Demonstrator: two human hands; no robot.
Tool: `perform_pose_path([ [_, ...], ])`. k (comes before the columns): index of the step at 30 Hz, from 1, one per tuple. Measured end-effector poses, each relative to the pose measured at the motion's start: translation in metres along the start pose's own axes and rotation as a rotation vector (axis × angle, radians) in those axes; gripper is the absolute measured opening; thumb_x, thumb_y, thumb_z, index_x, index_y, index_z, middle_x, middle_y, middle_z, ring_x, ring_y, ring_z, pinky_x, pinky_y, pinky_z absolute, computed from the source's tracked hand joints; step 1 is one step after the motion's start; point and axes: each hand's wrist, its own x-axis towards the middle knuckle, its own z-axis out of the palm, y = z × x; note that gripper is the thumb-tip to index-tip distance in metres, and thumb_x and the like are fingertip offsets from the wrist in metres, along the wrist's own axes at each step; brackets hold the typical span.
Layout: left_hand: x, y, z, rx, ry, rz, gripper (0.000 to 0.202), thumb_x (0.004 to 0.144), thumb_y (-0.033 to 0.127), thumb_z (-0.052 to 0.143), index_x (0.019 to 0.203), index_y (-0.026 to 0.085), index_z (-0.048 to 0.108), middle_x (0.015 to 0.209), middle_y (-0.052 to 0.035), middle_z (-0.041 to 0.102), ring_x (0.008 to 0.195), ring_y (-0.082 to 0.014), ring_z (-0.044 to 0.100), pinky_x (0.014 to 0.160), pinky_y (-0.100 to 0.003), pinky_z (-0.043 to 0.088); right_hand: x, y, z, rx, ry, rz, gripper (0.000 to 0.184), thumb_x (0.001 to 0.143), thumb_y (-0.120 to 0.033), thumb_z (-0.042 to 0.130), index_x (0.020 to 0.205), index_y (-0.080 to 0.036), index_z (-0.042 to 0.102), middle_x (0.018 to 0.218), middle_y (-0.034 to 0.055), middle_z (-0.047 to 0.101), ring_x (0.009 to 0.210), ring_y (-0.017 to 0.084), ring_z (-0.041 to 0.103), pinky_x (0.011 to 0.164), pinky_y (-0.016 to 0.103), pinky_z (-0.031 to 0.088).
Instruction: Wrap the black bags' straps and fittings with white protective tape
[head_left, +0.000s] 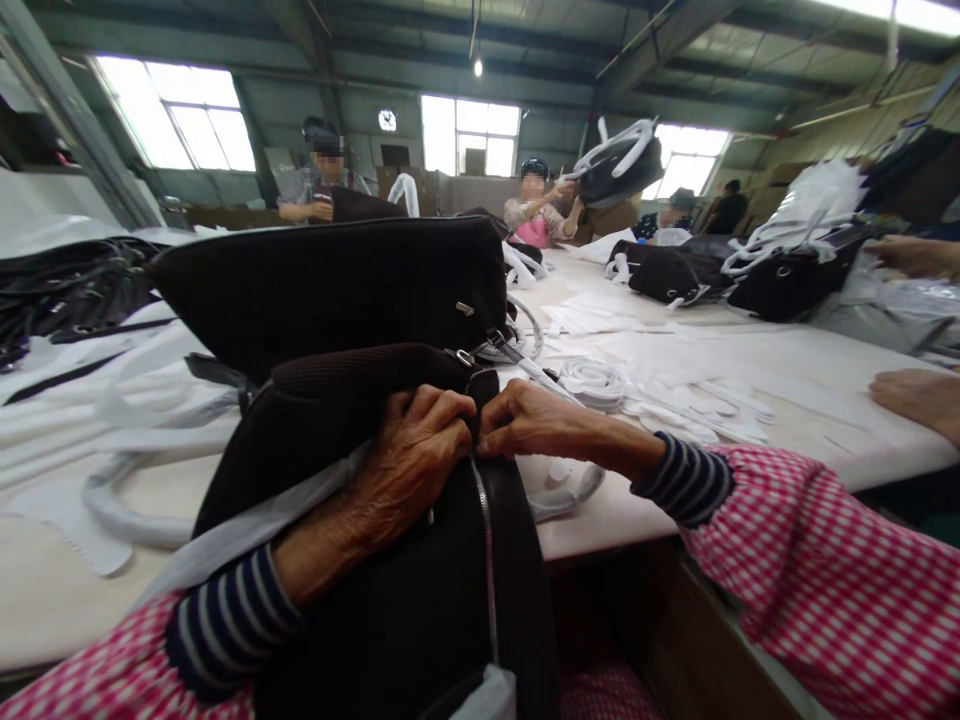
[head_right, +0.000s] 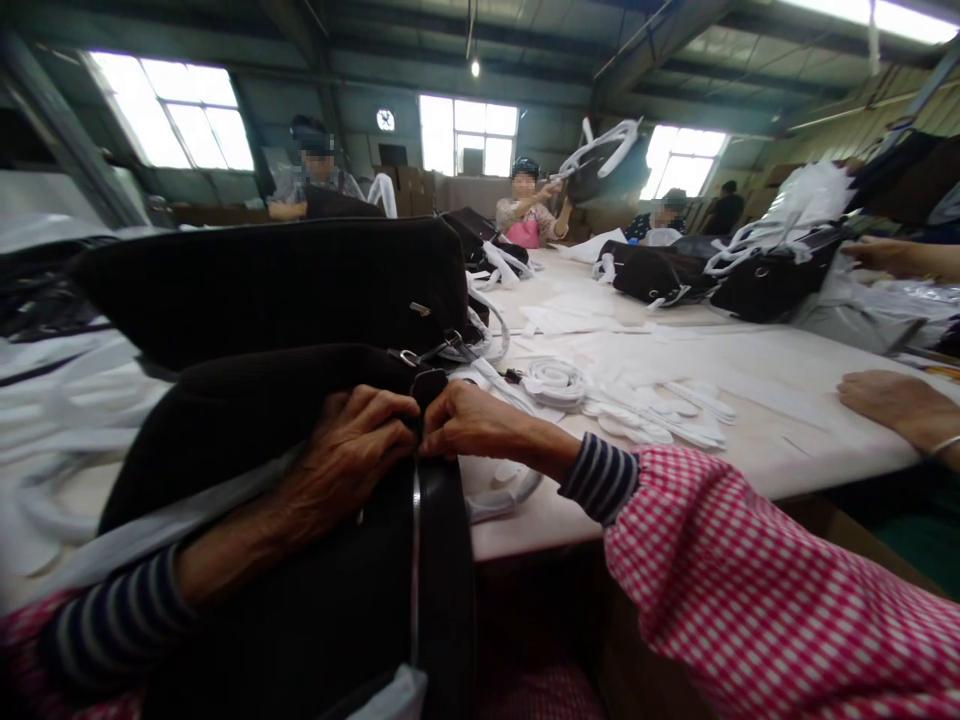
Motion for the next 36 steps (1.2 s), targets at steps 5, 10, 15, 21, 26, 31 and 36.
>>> perform_pose_path([
  [5,0.003,0.001,-0.01,-0.23,0.083,-0.129,0.016,0.102,0.017,0.051,0.089,0.02,0.061,0.114,-0.0066,0.065,0.107,-0.0245,0.054,0.092,-0.044,0.042,-0.007,-0.002,-0.002,0.066,0.106,-0.165,0.009,0.078,-0.02,0.07,0.08,-0.012,0.074,0.069,-0.0018,0.062,0.066,0.012,0.051,0.061,0.024,0.036],
  [10,0.006,0.002,-0.016,-0.427,0.082,-0.231,0.017,0.1,0.02,0.053,0.086,0.019,0.062,0.109,-0.0062,0.063,0.105,-0.0236,0.057,0.093,-0.043,0.044,-0.01,-0.004,0.001,0.14,0.128,-0.137,0.013,0.077,-0.023,0.073,0.082,-0.011,0.076,0.069,-0.0022,0.06,0.066,0.011,0.047,0.058,0.024,0.034],
  [15,0.006,-0.001,-0.014,-0.492,0.076,-0.252,0.018,0.1,0.022,0.055,0.085,0.019,0.064,0.109,-0.0058,0.063,0.106,-0.0228,0.058,0.095,-0.042,0.044,-0.006,0.002,0.014,0.117,0.252,-0.119,0.009,0.075,-0.021,0.072,0.076,-0.013,0.073,0.065,-0.0033,0.059,0.063,0.01,0.049,0.057,0.023,0.034],
  [21,0.005,-0.003,-0.01,-0.458,0.089,-0.233,0.016,0.099,0.02,0.058,0.086,0.021,0.066,0.107,-0.0047,0.065,0.105,-0.0227,0.058,0.094,-0.042,0.044,-0.007,0.0,0.024,0.048,0.355,-0.116,0.006,0.072,-0.019,0.071,0.069,-0.015,0.067,0.064,-0.0045,0.056,0.062,0.01,0.048,0.056,0.023,0.033],
  [26,0.002,-0.003,-0.007,-0.307,0.098,-0.129,0.01,0.097,0.014,0.062,0.092,0.02,0.067,0.11,-0.0049,0.066,0.106,-0.0227,0.056,0.091,-0.041,0.044,-0.009,0.005,0.023,0.013,0.35,-0.146,0.009,0.072,-0.02,0.073,0.069,-0.016,0.065,0.065,-0.005,0.054,0.064,0.011,0.047,0.057,0.023,0.033],
  [31,0.001,0.0,-0.006,-0.077,0.117,-0.003,0.007,0.099,0.016,0.061,0.096,0.02,0.067,0.112,-0.0055,0.069,0.106,-0.0245,0.055,0.09,-0.043,0.04,-0.006,0.005,0.015,-0.036,0.282,-0.12,0.009,0.068,-0.018,0.073,0.07,-0.016,0.065,0.063,-0.006,0.053,0.062,0.01,0.045,0.056,0.024,0.03],
  [36,0.002,0.003,-0.011,-0.093,0.107,-0.014,0.013,0.102,0.016,0.057,0.093,0.018,0.066,0.107,-0.006,0.068,0.101,-0.0243,0.052,0.087,-0.043,0.041,-0.006,-0.013,0.002,-0.282,0.195,-0.175,0.006,0.07,-0.014,0.069,0.075,-0.016,0.067,0.065,-0.0061,0.052,0.063,0.01,0.044,0.057,0.026,0.027],
])
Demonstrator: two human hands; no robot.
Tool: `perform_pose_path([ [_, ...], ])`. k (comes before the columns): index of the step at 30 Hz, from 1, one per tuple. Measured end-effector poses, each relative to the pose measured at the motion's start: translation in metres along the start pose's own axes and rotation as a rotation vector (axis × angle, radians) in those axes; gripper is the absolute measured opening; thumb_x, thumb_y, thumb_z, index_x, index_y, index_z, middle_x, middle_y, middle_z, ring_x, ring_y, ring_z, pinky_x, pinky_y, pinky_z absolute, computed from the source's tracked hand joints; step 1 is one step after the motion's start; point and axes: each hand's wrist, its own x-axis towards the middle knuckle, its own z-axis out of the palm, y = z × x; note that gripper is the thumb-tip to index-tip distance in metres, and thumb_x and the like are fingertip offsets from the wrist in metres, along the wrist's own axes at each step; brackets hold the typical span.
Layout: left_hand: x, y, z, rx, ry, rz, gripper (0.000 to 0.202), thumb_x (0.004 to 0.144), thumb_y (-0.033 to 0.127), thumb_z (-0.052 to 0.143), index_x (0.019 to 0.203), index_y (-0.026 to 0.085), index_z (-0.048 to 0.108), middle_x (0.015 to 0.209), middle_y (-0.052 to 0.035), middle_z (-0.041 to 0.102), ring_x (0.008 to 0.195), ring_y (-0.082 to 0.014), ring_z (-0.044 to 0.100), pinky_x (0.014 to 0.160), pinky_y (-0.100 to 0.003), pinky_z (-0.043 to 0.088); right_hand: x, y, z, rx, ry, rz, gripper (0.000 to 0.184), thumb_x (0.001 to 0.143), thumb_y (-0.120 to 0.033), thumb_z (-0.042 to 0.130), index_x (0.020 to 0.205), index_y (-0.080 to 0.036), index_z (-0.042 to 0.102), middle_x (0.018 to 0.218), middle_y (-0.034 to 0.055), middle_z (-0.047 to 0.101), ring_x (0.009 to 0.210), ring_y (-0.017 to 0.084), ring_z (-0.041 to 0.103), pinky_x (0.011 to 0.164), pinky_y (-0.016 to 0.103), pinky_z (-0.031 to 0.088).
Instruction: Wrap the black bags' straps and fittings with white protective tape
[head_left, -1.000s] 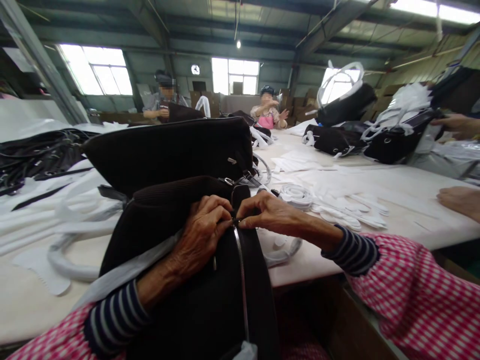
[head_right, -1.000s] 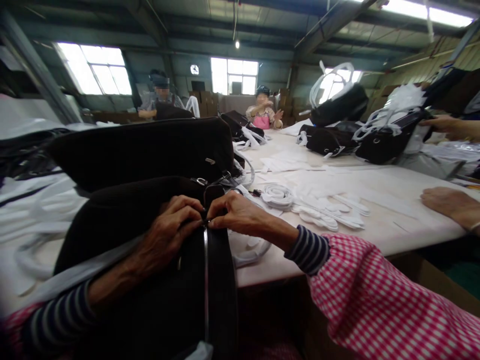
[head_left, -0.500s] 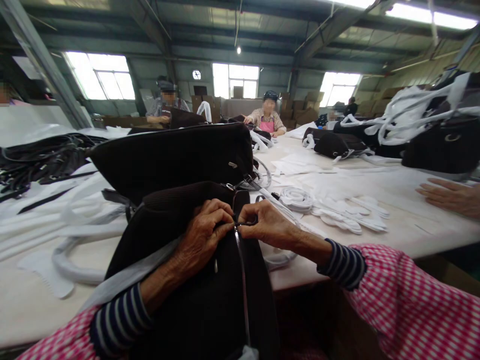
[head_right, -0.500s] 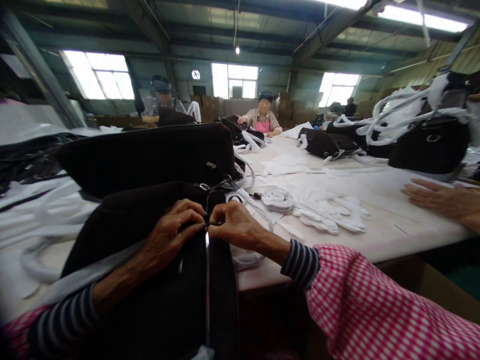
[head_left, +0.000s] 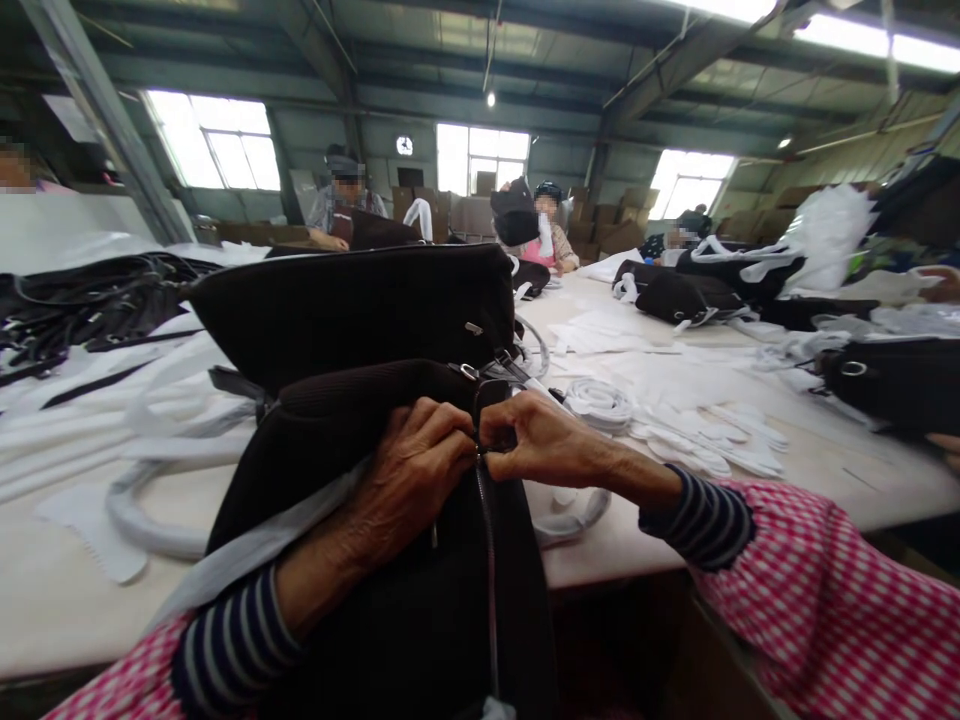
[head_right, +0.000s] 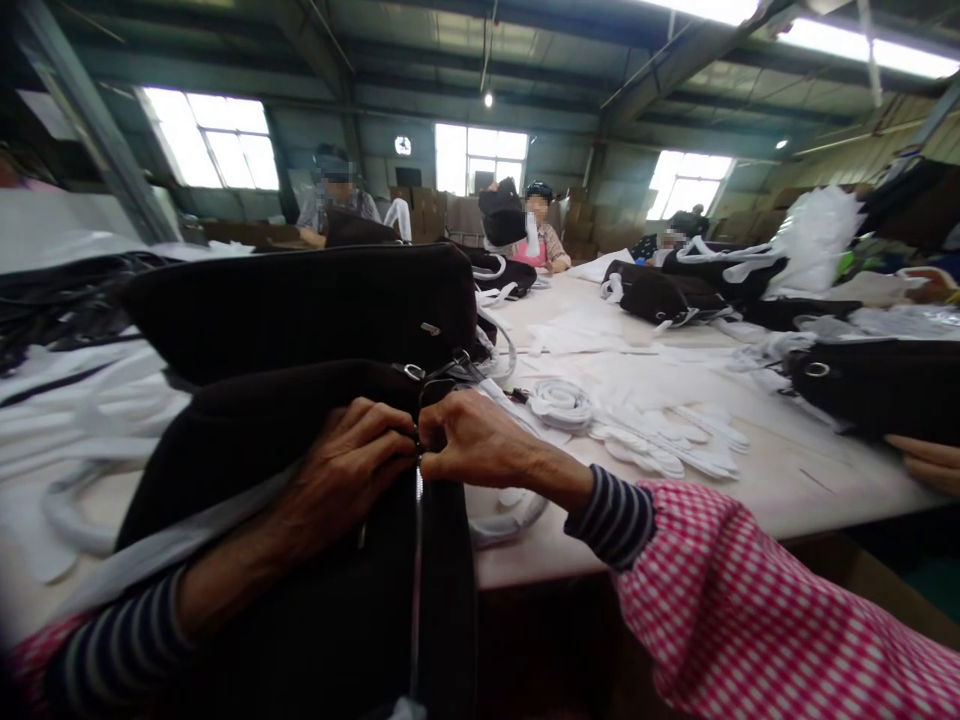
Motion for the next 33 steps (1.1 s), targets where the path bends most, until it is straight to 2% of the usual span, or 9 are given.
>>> perform_pose_path([
  [3,0.001,0.001,-0.003,-0.105,-0.013,-0.063,0.009,0.1,0.016,0.06,0.093,0.02,0.065,0.104,-0.0046,0.066,0.099,-0.0231,0.051,0.085,-0.041,0.042,0.002,-0.009,-0.006,-0.059,-0.034,-0.041,0.006,0.071,-0.012,0.068,0.073,-0.016,0.064,0.065,-0.0059,0.051,0.063,0.01,0.043,0.058,0.026,0.026],
  [6,0.002,0.001,-0.005,-0.125,-0.01,-0.081,0.009,0.1,0.017,0.06,0.093,0.021,0.064,0.103,-0.0041,0.065,0.099,-0.0231,0.051,0.086,-0.042,0.042,0.002,-0.013,-0.008,-0.049,-0.046,-0.02,0.006,0.071,-0.011,0.067,0.072,-0.016,0.063,0.064,-0.0062,0.049,0.063,0.01,0.041,0.057,0.026,0.025],
  [12,0.002,0.001,-0.003,-0.201,-0.018,-0.119,0.011,0.1,0.016,0.06,0.091,0.02,0.063,0.105,-0.0047,0.064,0.101,-0.0241,0.051,0.086,-0.042,0.042,0.001,-0.013,-0.01,-0.031,-0.048,0.0,0.002,0.077,-0.015,0.068,0.075,-0.016,0.068,0.066,-0.0054,0.053,0.064,0.011,0.044,0.058,0.026,0.028],
  [19,0.001,0.003,0.0,-0.062,-0.03,-0.057,0.012,0.101,0.012,0.052,0.093,0.019,0.057,0.109,-0.0071,0.063,0.103,-0.0261,0.048,0.087,-0.046,0.04,0.0,-0.009,-0.012,0.08,-0.091,-0.017,0.007,0.085,-0.016,0.067,0.087,-0.014,0.074,0.072,-0.0028,0.06,0.069,0.013,0.051,0.063,0.026,0.035],
  [21,0.0,0.003,0.001,-0.043,-0.024,-0.042,0.014,0.1,0.009,0.049,0.093,0.02,0.056,0.109,-0.0071,0.063,0.102,-0.0259,0.048,0.086,-0.045,0.04,-0.002,-0.009,-0.009,0.028,-0.088,-0.047,0.007,0.088,-0.016,0.067,0.088,-0.015,0.074,0.075,-0.0021,0.062,0.07,0.013,0.053,0.065,0.026,0.036],
  [24,-0.002,0.002,0.004,0.008,-0.036,-0.016,0.017,0.098,0.006,0.047,0.094,0.02,0.055,0.107,-0.008,0.062,0.1,-0.0265,0.047,0.083,-0.045,0.04,-0.007,-0.011,-0.003,-0.191,-0.05,-0.128,0.011,0.092,-0.013,0.062,0.092,-0.016,0.073,0.081,0.0001,0.065,0.073,0.014,0.054,0.071,0.028,0.036],
  [27,-0.003,0.002,0.006,0.062,-0.035,0.027,0.017,0.098,0.004,0.047,0.096,0.018,0.056,0.106,-0.0089,0.061,0.099,-0.0271,0.047,0.082,-0.045,0.039,-0.01,-0.012,0.001,-0.33,-0.015,-0.146,0.013,0.092,-0.01,0.06,0.091,-0.016,0.072,0.078,0.0006,0.062,0.072,0.014,0.051,0.071,0.029,0.034],
  [32,-0.003,0.002,0.007,0.099,-0.047,0.049,0.016,0.099,0.005,0.046,0.098,0.016,0.057,0.107,-0.0098,0.061,0.1,-0.0277,0.047,0.084,-0.045,0.039,-0.002,-0.005,-0.001,0.122,-0.157,0.087,0.01,0.086,-0.014,0.065,0.076,-0.015,0.063,0.065,-0.004,0.05,0.061,0.012,0.044,0.059,0.025,0.033],
  [33,-0.003,0.001,0.007,0.095,-0.054,0.042,0.016,0.099,0.005,0.046,0.098,0.016,0.057,0.107,-0.0098,0.061,0.1,-0.0278,0.047,0.084,-0.045,0.039,0.0,-0.004,-0.001,0.157,-0.169,0.111,0.011,0.085,-0.014,0.065,0.075,-0.015,0.062,0.064,-0.0046,0.049,0.06,0.011,0.043,0.058,0.025,0.032],
])
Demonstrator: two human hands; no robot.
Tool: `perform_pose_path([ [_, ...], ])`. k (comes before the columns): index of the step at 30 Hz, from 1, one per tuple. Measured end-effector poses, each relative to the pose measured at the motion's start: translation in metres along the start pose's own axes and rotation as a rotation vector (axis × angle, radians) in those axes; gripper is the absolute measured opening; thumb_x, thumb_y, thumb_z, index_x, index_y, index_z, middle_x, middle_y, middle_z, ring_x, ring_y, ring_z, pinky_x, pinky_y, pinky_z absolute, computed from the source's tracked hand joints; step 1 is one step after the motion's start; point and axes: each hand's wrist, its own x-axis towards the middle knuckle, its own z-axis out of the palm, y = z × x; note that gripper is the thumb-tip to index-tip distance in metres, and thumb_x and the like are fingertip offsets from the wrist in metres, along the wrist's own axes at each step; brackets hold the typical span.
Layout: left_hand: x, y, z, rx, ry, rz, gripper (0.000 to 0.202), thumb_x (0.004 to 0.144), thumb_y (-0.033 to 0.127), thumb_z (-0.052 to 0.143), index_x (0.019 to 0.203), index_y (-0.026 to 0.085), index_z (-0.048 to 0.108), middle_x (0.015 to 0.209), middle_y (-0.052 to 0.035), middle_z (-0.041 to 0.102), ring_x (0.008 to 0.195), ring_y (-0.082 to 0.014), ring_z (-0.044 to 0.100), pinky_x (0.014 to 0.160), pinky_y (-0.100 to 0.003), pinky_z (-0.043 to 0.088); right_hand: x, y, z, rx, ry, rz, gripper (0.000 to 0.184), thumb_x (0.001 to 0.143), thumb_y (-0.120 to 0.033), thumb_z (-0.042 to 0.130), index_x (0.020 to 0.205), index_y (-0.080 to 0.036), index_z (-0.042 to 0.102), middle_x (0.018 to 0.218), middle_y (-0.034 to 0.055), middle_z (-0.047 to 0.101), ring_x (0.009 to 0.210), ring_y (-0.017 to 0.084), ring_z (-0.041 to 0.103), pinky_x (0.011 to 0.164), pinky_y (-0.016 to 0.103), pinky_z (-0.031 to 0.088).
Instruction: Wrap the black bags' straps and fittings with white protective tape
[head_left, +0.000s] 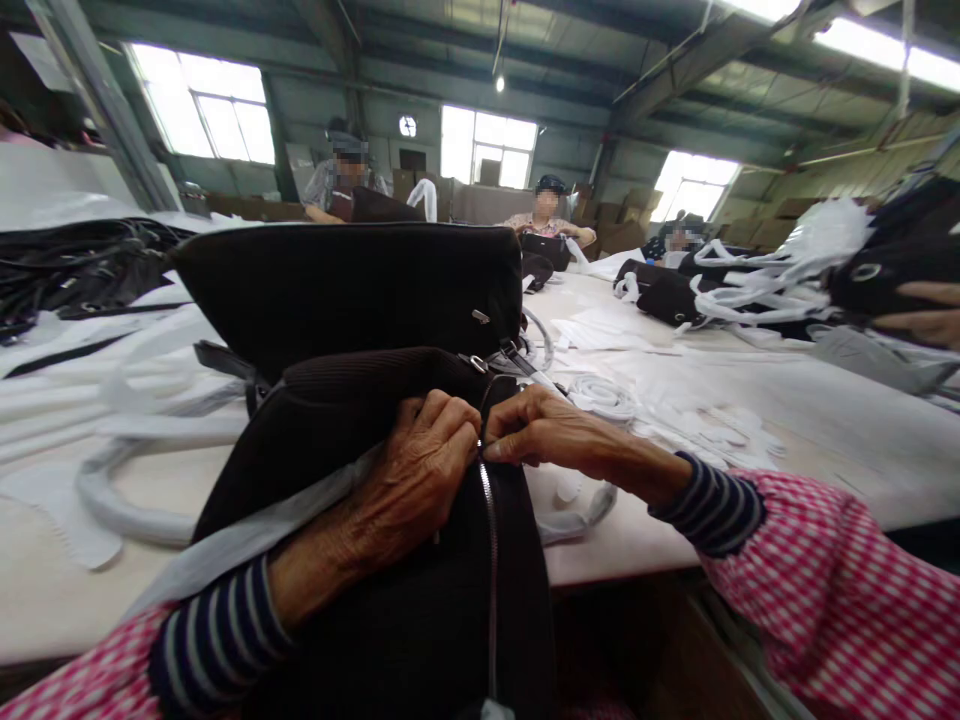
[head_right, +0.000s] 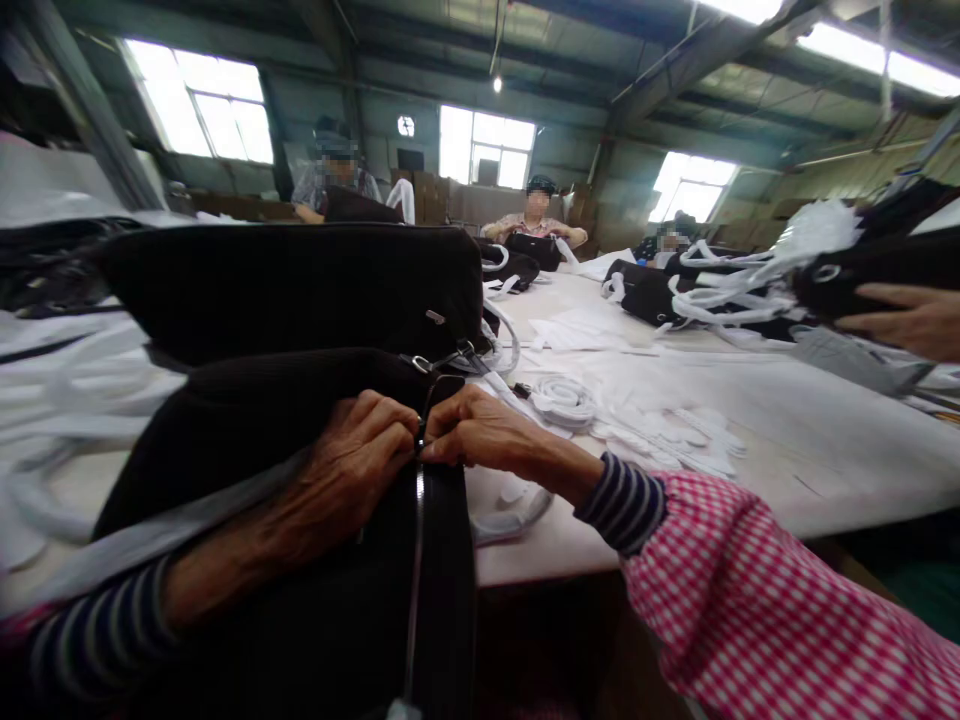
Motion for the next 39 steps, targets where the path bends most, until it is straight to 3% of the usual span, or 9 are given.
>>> perform_pose_path([
  [6,0.001,0.0,-0.001,-0.049,0.0,-0.004,0.016,0.099,0.004,0.046,0.096,0.016,0.056,0.109,-0.0099,0.062,0.1,-0.0274,0.047,0.083,-0.045,0.038,-0.005,-0.003,0.006,-0.424,0.114,-0.218,0.014,0.085,-0.006,0.063,0.077,-0.015,0.068,0.072,-0.0012,0.062,0.066,0.012,0.051,0.066,0.027,0.034],
  [13,0.004,-0.001,-0.007,-0.293,0.055,-0.136,0.015,0.099,0.007,0.053,0.088,0.018,0.055,0.106,-0.0057,0.061,0.101,-0.0233,0.05,0.086,-0.041,0.038,-0.01,0.015,0.015,-0.019,0.315,-0.192,0.007,0.084,-0.017,0.075,0.09,-0.018,0.078,0.086,0.0,0.075,0.081,0.015,0.065,0.073,0.025,0.045],
  [17,0.004,-0.005,-0.007,-0.37,0.042,-0.173,0.014,0.1,0.01,0.055,0.089,0.018,0.058,0.108,-0.0047,0.062,0.103,-0.0223,0.052,0.089,-0.04,0.038,-0.005,0.017,0.023,0.138,0.326,-0.174,0.004,0.081,-0.014,0.073,0.082,-0.015,0.077,0.075,-0.0012,0.07,0.07,0.013,0.06,0.064,0.023,0.042],
  [21,0.004,-0.008,-0.007,-0.394,0.027,-0.186,0.012,0.1,0.017,0.059,0.089,0.019,0.061,0.11,-0.004,0.064,0.105,-0.0227,0.054,0.091,-0.04,0.039,-0.003,0.022,0.029,0.112,0.422,-0.19,0.002,0.078,-0.014,0.073,0.077,-0.015,0.073,0.068,-0.0035,0.062,0.063,0.01,0.053,0.057,0.021,0.037],
  [24,0.004,-0.008,-0.007,-0.395,0.025,-0.185,0.002,0.098,0.019,0.065,0.098,0.021,0.065,0.126,-0.0056,0.062,0.119,-0.0254,0.051,0.099,-0.042,0.039,-0.004,0.024,0.024,-0.021,0.399,-0.262,0.002,0.079,-0.014,0.072,0.078,-0.015,0.07,0.067,-0.004,0.061,0.061,0.009,0.052,0.057,0.021,0.036],
  [27,0.006,-0.009,-0.009,-0.417,-0.027,-0.189,0.017,0.098,0.023,0.064,0.115,0.025,0.068,0.146,-0.0047,0.055,0.132,-0.0282,0.044,0.11,-0.046,0.034,-0.003,0.015,0.013,-0.383,0.353,-0.381,0.006,0.079,-0.011,0.07,0.083,-0.015,0.069,0.069,-0.0028,0.062,0.059,0.009,0.05,0.058,0.023,0.032],
  [31,0.009,-0.015,-0.015,-0.55,-0.119,-0.167,0.021,0.101,0.032,0.061,0.119,0.03,0.071,0.146,-0.0013,0.055,0.131,-0.0275,0.044,0.115,-0.045,0.03,-0.002,-0.011,0.001,-0.891,0.181,-0.545,0.033,0.085,-0.002,0.057,0.112,-0.016,0.07,0.088,0.0038,0.069,0.063,0.012,0.048,0.056,0.028,0.024],
  [36,0.013,-0.021,-0.023,-0.695,-0.207,-0.186,0.019,0.1,0.03,0.06,0.114,0.029,0.073,0.132,-0.0013,0.063,0.127,-0.026,0.043,0.115,-0.042,0.028,-0.006,-0.014,-0.004,-0.913,0.178,-0.566,0.043,0.088,-0.006,0.059,0.128,-0.02,0.063,0.089,0.0014,0.068,0.063,0.012,0.048,0.057,0.028,0.027],
  [39,0.018,-0.021,-0.026,-0.716,-0.254,-0.209,0.015,0.098,0.028,0.062,0.108,0.026,0.074,0.127,-0.0019,0.063,0.126,-0.0262,0.042,0.113,-0.042,0.027,-0.009,-0.005,-0.002,-0.923,0.227,-0.583,0.03,0.089,-0.004,0.056,0.114,-0.017,0.065,0.085,0.0011,0.065,0.065,0.012,0.05,0.057,0.028,0.029],
])
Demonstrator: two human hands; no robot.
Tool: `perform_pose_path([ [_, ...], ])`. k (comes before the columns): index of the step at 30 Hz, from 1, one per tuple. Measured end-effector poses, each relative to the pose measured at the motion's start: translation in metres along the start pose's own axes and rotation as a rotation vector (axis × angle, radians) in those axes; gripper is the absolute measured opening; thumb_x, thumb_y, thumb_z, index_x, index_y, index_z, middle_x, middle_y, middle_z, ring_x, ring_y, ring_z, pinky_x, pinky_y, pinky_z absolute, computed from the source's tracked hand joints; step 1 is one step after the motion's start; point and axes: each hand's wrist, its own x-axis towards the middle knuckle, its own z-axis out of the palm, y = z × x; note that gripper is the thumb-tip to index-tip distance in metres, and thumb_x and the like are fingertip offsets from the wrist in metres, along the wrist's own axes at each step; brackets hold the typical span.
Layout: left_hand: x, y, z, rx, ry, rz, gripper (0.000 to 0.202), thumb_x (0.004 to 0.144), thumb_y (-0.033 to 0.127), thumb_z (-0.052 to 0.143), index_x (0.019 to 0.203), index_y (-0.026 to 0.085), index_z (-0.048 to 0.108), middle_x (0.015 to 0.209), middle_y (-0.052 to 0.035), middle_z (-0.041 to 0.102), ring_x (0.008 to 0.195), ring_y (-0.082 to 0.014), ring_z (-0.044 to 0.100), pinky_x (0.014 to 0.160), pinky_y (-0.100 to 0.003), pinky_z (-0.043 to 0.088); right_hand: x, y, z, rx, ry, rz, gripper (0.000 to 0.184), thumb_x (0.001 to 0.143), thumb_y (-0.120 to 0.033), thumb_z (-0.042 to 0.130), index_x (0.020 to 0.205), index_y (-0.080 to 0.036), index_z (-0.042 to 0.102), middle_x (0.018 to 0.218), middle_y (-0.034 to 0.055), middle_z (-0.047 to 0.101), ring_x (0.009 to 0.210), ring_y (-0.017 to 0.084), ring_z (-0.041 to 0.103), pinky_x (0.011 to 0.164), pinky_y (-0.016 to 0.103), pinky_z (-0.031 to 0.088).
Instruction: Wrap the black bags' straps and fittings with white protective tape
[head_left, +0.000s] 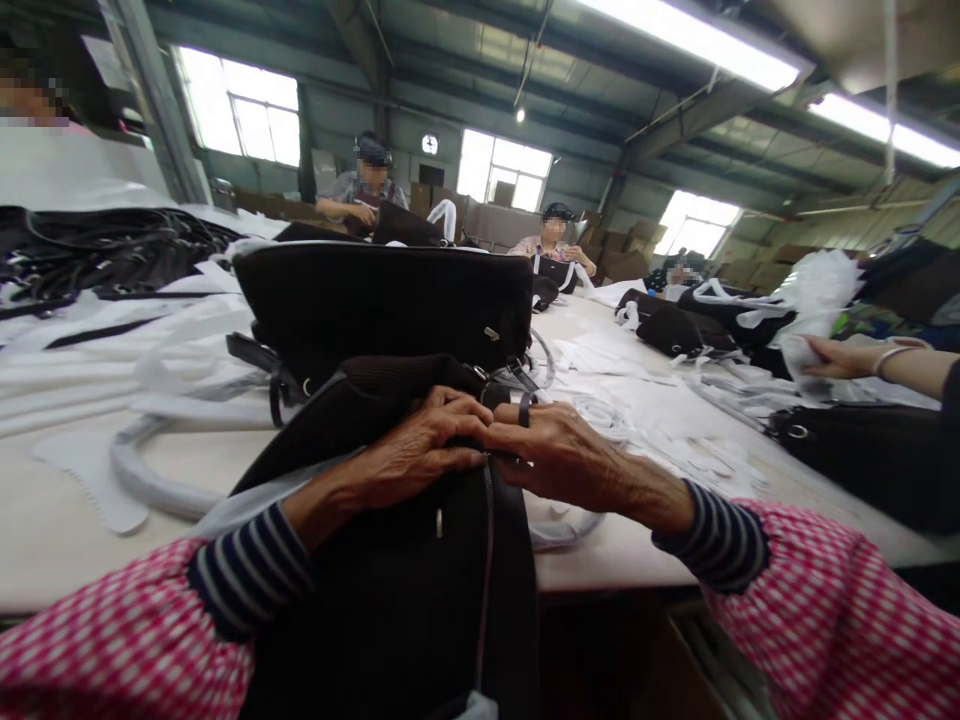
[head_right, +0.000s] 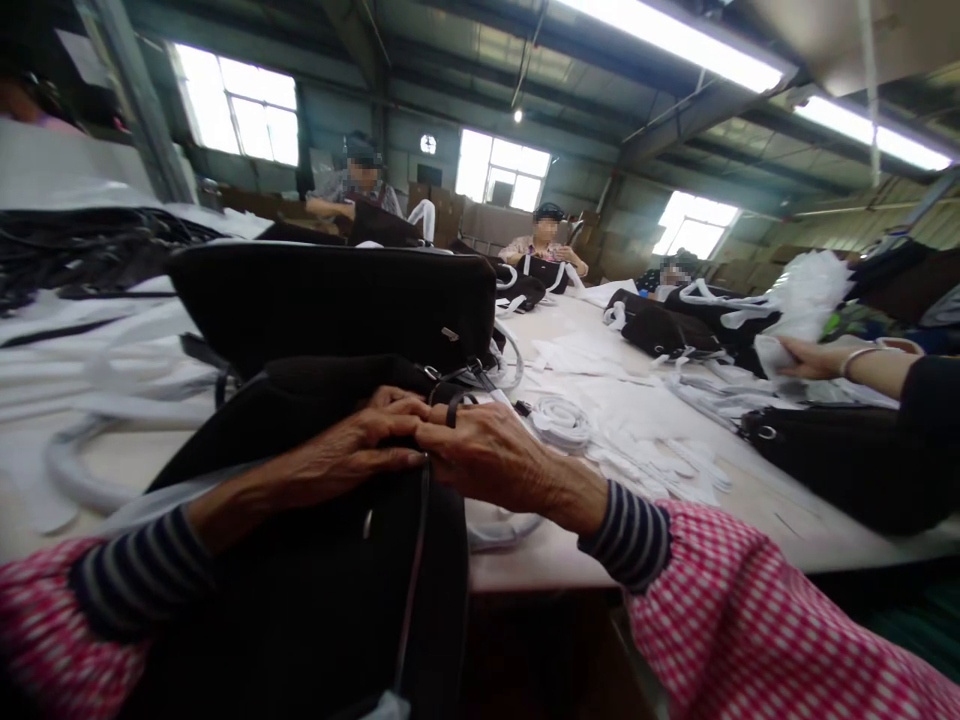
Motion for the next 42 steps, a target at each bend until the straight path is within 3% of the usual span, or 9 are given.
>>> perform_pose_path([
  [3,0.006,0.004,-0.004,0.044,-0.06,-0.027,0.016,0.098,0.027,0.062,0.108,0.026,0.074,0.117,-0.0019,0.064,0.118,-0.0257,0.043,0.107,-0.041,0.029,-0.003,-0.001,0.003,-0.044,0.021,-0.067,0.016,0.091,-0.003,0.054,0.092,-0.017,0.062,0.09,0.0035,0.067,0.067,0.013,0.052,0.057,0.029,0.029],
  [7,0.013,0.008,-0.007,0.119,-0.105,-0.055,0.016,0.097,0.029,0.062,0.106,0.03,0.075,0.106,-0.001,0.062,0.107,-0.0253,0.043,0.095,-0.04,0.032,-0.003,-0.005,0.0,-0.039,0.021,-0.11,0.021,0.094,0.0,0.049,0.093,-0.018,0.06,0.104,0.0067,0.069,0.073,0.013,0.055,0.059,0.028,0.031],
  [11,0.012,0.006,-0.006,0.107,-0.06,-0.035,0.009,0.092,0.023,0.066,0.096,0.025,0.074,0.108,-0.0009,0.063,0.11,-0.026,0.044,0.094,-0.04,0.032,-0.005,-0.008,-0.002,0.026,0.012,0.008,0.02,0.097,-0.006,0.048,0.085,-0.018,0.058,0.082,0.0029,0.062,0.062,0.013,0.047,0.058,0.028,0.031],
  [17,0.009,0.002,-0.002,0.065,-0.045,-0.004,0.008,0.092,0.027,0.065,0.093,0.023,0.072,0.109,-0.0011,0.064,0.108,-0.0249,0.046,0.096,-0.04,0.035,-0.008,-0.004,0.001,0.178,-0.02,0.129,0.015,0.097,-0.007,0.055,0.098,-0.017,0.066,0.086,0.0031,0.067,0.068,0.013,0.055,0.063,0.026,0.035],
  [23,0.006,0.0,-0.001,0.038,-0.037,-0.024,0.006,0.093,0.026,0.064,0.089,0.022,0.068,0.108,-0.0006,0.063,0.109,-0.0248,0.046,0.094,-0.038,0.035,-0.002,0.004,0.002,0.423,-0.035,0.22,0.008,0.092,-0.011,0.068,0.093,-0.018,0.071,0.076,-0.0028,0.065,0.063,0.01,0.056,0.063,0.024,0.036],
  [27,0.004,-0.001,0.0,0.028,-0.039,-0.014,0.008,0.095,0.024,0.06,0.095,0.023,0.069,0.11,-0.0011,0.063,0.111,-0.0246,0.047,0.097,-0.04,0.036,-0.006,-0.002,0.007,0.572,0.024,0.317,0.006,0.091,-0.014,0.07,0.086,-0.017,0.07,0.074,-0.0036,0.063,0.067,0.01,0.056,0.065,0.023,0.037],
  [34,0.004,-0.003,0.005,0.039,0.015,0.02,0.011,0.097,0.025,0.062,0.095,0.024,0.073,0.111,-0.0017,0.068,0.112,-0.0241,0.05,0.1,-0.042,0.036,-0.018,-0.016,0.031,0.768,0.18,0.666,0.01,0.083,-0.021,0.072,0.076,-0.016,0.069,0.068,-0.0023,0.062,0.062,0.011,0.051,0.057,0.024,0.036],
  [38,0.003,-0.006,0.007,0.049,0.089,0.024,0.007,0.094,0.024,0.067,0.095,0.024,0.074,0.111,-0.0017,0.07,0.11,-0.0233,0.053,0.098,-0.04,0.04,-0.016,-0.014,0.036,0.868,0.203,0.721,0.01,0.077,-0.023,0.072,0.071,-0.016,0.068,0.064,-0.0027,0.061,0.058,0.01,0.048,0.053,0.023,0.035],
  [42,0.003,-0.007,0.009,0.072,0.149,0.059,0.004,0.092,0.023,0.07,0.09,0.023,0.074,0.113,-0.0029,0.069,0.108,-0.0228,0.054,0.097,-0.039,0.042,-0.015,-0.007,0.031,0.867,0.164,0.681,0.01,0.076,-0.022,0.074,0.072,-0.015,0.068,0.065,-0.0029,0.06,0.06,0.01,0.049,0.055,0.023,0.035],
])
